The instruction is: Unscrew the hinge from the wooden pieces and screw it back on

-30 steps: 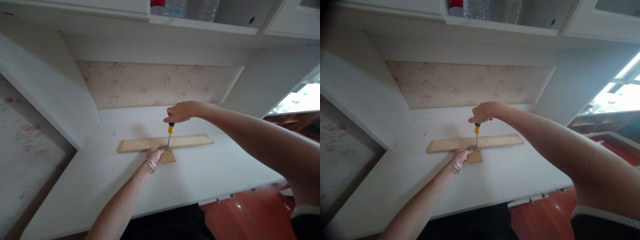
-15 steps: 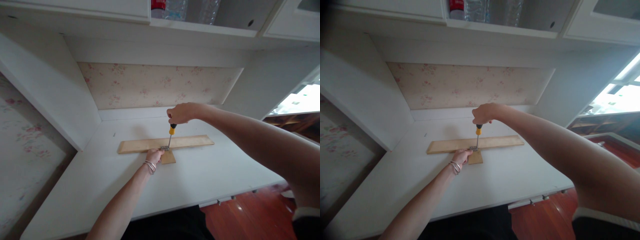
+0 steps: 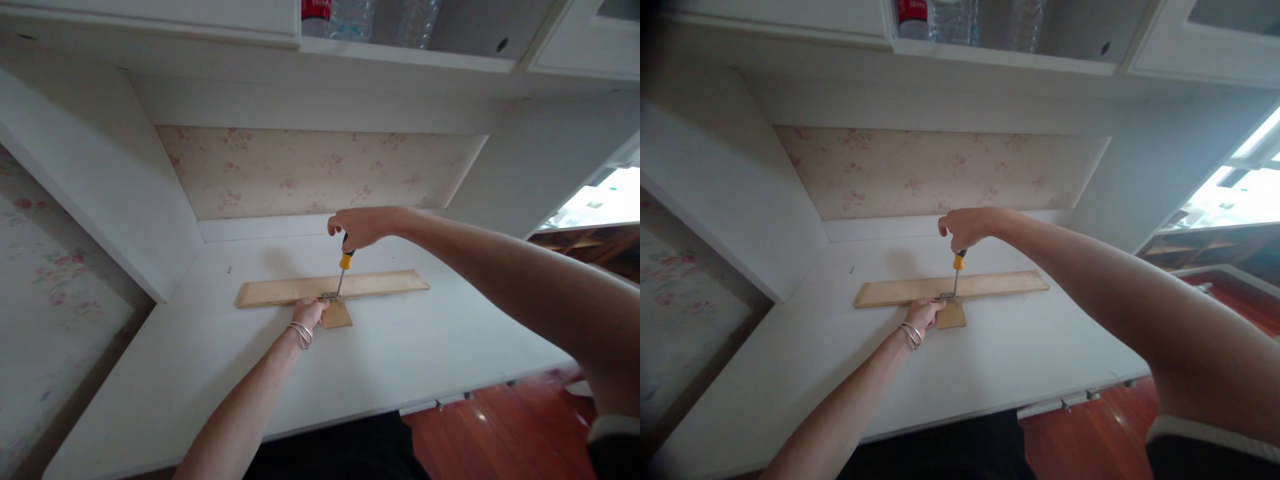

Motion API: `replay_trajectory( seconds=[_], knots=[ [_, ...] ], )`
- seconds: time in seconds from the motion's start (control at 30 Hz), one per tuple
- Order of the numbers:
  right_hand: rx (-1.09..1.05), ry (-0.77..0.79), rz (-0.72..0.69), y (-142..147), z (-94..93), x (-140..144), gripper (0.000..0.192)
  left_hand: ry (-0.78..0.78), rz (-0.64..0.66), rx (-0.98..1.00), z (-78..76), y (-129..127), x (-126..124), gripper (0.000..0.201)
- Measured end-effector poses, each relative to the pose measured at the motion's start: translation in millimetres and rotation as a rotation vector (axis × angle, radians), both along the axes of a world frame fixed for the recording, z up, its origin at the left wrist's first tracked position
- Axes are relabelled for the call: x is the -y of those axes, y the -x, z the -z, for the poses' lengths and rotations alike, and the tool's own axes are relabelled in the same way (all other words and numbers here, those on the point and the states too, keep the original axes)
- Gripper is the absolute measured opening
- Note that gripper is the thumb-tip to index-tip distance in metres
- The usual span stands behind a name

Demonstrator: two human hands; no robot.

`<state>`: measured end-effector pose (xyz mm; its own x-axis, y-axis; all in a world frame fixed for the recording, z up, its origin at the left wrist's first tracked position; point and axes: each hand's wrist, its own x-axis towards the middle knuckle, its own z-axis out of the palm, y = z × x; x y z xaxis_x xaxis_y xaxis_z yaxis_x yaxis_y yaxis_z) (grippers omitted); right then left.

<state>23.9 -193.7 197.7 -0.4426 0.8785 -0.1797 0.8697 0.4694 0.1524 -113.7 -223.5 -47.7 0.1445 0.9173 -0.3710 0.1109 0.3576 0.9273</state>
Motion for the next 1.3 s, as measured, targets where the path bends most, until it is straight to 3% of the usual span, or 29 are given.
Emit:
replay_trajectory(
  seconds=[0.23,0.33,0.43,0.6,0.67,0.8,0.93,1.03,1.13,1.3],
  knots=[
    [0.046,0.148,0.236,3.4,0.7,-2.7,0.062,0.002,-0.005,-0.011,1.8,0.3,-1.1,0.022],
    [0.015,0.141,0.128,2.1,0.6,-2.6,0.045,0.001,0.0,-0.011,2.5,0.4,-1.3,0.021],
    [-0.024,0.137,0.026,2.4,-2.0,-0.3,0.056,-0.003,0.001,-0.007,1.8,0.6,-0.7,0.025],
    [0.039,0.169,0.185,5.4,-4.2,-0.4,0.05,-0.014,0.006,-0.004,1.1,0.6,0.0,0.026],
    [0.014,0.148,0.142,5.0,-2.8,-1.6,0.041,-0.014,0.005,-0.007,1.8,0.2,-0.4,0.025],
    [-0.066,0.146,0.075,5.7,-1.9,-1.6,0.06,-0.007,0.011,-0.008,3.4,-0.5,-1.6,0.024],
    [0.008,0.163,0.174,9.4,-4.4,-0.1,0.045,-0.005,0.011,-0.003,3.5,-0.3,-2.0,0.024],
    [-0.003,0.165,0.137,9.8,-4.9,0.6,0.04,-0.002,0.006,-0.001,3.1,0.3,-1.7,0.025],
    [-0.012,0.135,0.062,9.8,-5.4,2.2,0.052,-0.004,0.006,0.002,3.2,0.5,-1.3,0.026],
    [0.041,0.175,0.184,12.5,-7.2,4.6,0.046,-0.001,0.009,0.0,4.0,-0.1,-1.8,0.025]
  ],
)
